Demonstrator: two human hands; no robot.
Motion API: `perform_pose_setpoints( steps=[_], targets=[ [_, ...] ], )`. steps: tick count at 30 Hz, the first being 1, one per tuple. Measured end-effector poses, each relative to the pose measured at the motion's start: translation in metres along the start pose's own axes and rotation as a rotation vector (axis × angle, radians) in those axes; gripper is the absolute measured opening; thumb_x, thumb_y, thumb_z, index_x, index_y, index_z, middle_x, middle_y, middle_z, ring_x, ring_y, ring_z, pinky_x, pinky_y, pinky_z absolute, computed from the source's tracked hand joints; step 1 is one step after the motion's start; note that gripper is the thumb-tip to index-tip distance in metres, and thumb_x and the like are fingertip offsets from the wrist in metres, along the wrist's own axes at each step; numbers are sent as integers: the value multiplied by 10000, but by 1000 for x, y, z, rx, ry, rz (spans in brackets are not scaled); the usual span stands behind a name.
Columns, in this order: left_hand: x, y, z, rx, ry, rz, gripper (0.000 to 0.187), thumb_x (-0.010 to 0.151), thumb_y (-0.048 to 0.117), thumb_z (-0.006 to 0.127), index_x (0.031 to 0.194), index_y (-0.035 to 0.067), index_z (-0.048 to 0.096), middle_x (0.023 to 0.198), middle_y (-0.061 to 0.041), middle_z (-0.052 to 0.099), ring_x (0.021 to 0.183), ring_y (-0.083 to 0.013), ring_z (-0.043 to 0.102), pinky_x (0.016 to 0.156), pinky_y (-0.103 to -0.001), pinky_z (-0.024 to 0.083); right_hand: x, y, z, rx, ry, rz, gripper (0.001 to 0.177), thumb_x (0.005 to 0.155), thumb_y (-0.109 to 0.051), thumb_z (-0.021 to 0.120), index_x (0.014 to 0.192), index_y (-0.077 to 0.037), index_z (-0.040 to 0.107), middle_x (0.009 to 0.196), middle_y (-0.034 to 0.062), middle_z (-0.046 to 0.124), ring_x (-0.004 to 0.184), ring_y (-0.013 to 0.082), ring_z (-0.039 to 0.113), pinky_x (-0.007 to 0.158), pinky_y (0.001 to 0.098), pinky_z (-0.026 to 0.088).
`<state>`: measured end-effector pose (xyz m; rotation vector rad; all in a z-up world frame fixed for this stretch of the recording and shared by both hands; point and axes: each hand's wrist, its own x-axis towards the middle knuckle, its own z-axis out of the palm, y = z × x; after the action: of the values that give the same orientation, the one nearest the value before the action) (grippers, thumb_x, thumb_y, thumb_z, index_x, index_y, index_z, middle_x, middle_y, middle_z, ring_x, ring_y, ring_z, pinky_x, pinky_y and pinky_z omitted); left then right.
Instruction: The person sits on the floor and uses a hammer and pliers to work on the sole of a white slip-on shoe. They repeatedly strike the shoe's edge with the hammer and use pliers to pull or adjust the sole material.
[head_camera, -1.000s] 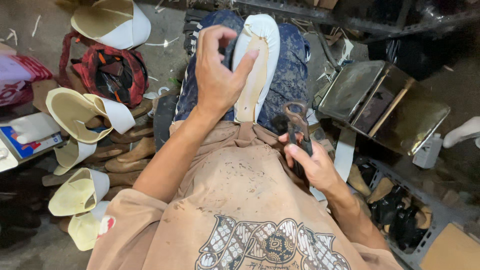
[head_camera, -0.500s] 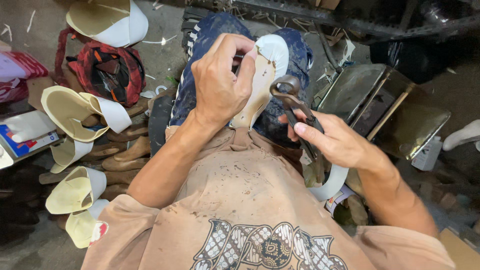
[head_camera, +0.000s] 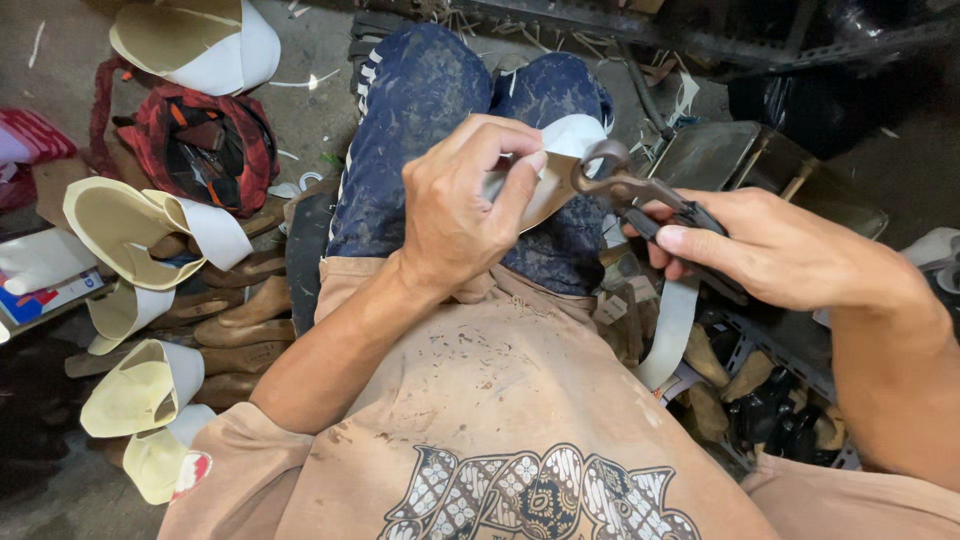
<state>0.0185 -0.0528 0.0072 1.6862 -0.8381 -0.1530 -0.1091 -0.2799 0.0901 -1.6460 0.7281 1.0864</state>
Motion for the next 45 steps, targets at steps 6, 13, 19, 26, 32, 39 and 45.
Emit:
perform_pose_setpoints(
  steps=[6, 13, 19, 26, 32, 39, 45],
  targets=[
    [0, -3, 1, -26, 10, -41, 76, 969, 75, 613, 931, 24, 654, 969, -116, 717, 890, -248, 710, 800, -351, 538, -13, 26, 45, -852, 191, -284, 577, 989, -282, 504, 1535, -144, 378, 954, 71, 691, 695, 239, 728, 650, 421, 705],
    [-1, 0, 2, -110, -19, -2, 46, 954, 26, 626, 917, 32, 651, 946, -118, 720, 858, -246, 696, 785, -351, 533, 4, 21, 56, -366, 95, -349, 369, 1018, -401, 445, 1195, -139, 635, 1005, 15, 715, 896, 186, 666, 835, 328, 487],
    [-7, 7, 1, -128, -48, 36, 32, 952, 23, 662, 922, 16, 672, 951, -146, 730, 854, -267, 706, 798, -371, 534, 15, 28, 40, 34, -47, -338, 473, 982, -401, 485, 1289, -67, 622, 1080, 22, 666, 1009, 138, 605, 913, 297, 487],
    [-20, -27, 17, -154, -432, -10, 586, 848, 43, 599, 1414, 6, 452, 1363, -177, 580, 1233, -351, 515, 1094, -439, 409, 8, 42, 42, 684, -209, -214, 437, 945, -214, 604, 1226, 119, 637, 1073, 159, 724, 975, 280, 730, 908, 405, 581],
    [-19, -30, 11, -251, -550, -188, 495, 988, 180, 605, 1447, 130, 427, 1419, -90, 614, 1175, -284, 669, 990, -384, 504, -7, 37, 62, 361, 34, -241, 398, 993, -298, 523, 1183, 17, 678, 795, 37, 657, 602, 127, 691, 604, 248, 542],
    [-24, -43, 8, -308, -506, -282, 749, 934, 154, 699, 1547, 190, 269, 1494, -10, 637, 1126, -195, 717, 978, -293, 507, 16, 42, 104, -271, 614, -443, 202, 1074, -181, 463, 934, -78, 566, 692, -8, 621, 640, 215, 600, 715, 366, 469],
    [-33, -39, 17, -267, -416, 64, 508, 1027, -15, 632, 1471, 166, 465, 1514, -200, 564, 1407, -334, 618, 1144, -399, 495, 3, 30, 96, -100, 496, -352, 248, 1046, -246, 462, 1122, -68, 618, 948, 31, 778, 872, 158, 773, 856, 312, 545]
  ],
)
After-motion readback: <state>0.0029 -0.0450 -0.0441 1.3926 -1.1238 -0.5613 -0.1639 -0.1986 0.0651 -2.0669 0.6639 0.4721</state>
